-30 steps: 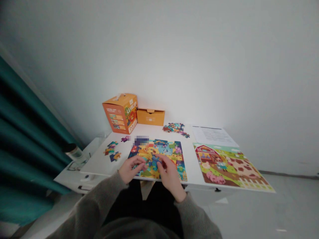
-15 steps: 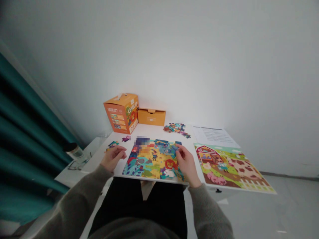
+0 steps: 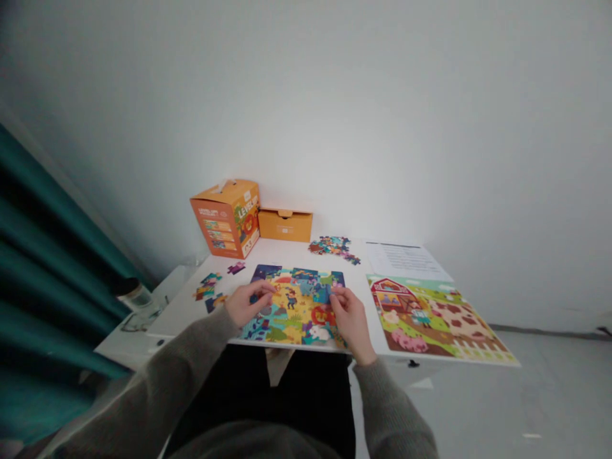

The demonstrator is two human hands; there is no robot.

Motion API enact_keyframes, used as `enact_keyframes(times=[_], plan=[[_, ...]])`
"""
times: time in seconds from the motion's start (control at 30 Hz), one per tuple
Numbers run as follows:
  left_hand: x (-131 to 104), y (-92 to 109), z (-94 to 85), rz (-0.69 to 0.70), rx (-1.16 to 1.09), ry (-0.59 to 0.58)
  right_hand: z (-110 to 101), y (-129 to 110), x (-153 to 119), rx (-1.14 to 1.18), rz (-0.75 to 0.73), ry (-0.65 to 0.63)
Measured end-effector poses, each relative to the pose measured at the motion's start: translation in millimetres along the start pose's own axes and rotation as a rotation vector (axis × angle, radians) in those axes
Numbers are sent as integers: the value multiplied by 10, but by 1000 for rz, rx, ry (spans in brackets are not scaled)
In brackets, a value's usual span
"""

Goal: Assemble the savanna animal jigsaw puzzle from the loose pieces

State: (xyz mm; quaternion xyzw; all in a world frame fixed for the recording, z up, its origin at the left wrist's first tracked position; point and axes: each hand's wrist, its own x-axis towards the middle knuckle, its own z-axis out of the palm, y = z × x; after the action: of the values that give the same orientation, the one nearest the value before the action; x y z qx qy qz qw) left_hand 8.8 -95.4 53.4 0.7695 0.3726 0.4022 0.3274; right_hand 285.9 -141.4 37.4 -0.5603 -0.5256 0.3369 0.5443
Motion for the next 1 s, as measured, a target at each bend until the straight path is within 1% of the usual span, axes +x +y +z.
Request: enact_keyframes(times=[0.2,0.3,0.4,0.47,0.57,0.63,0.67,0.73,0.8,0.83,0.9,1.0], plan=[[245,34,249,45,-25,-68,126,-89,-96,84,52,-58],[336,41,351,34,-88,-136,185,-89,-125,135,47,-92],[383,19,425,18,-138,-168,204,-68,-131,128,25,-132],[394,-4,470,-11,-170,-199,198,-49,-114,82,3,-152],[412,-29,539,-105,-232,-327,180,-18,-48,-35,-60,-175],[448,-40,579,-169,-269,-393,166,0,14,-95,-130,-156],[476,-47,595,-197,-284,-387,156,4,44,-111,-168,-136],[542,-68,614,-239,-316,-308,129,2,94,-144,-229,-102],[607,-98,619,-262,-356,-236,93,-13,122,-203,-268,-120],[632,-113,619,-268,-379,-225,73,-21,129,-239,-283,-141],[660,-134,625,-277,-423,-240,42,-26,139,-296,-304,-167],[658,-128,663,-293,-463,-292,28,-4,171,-318,-310,-177]])
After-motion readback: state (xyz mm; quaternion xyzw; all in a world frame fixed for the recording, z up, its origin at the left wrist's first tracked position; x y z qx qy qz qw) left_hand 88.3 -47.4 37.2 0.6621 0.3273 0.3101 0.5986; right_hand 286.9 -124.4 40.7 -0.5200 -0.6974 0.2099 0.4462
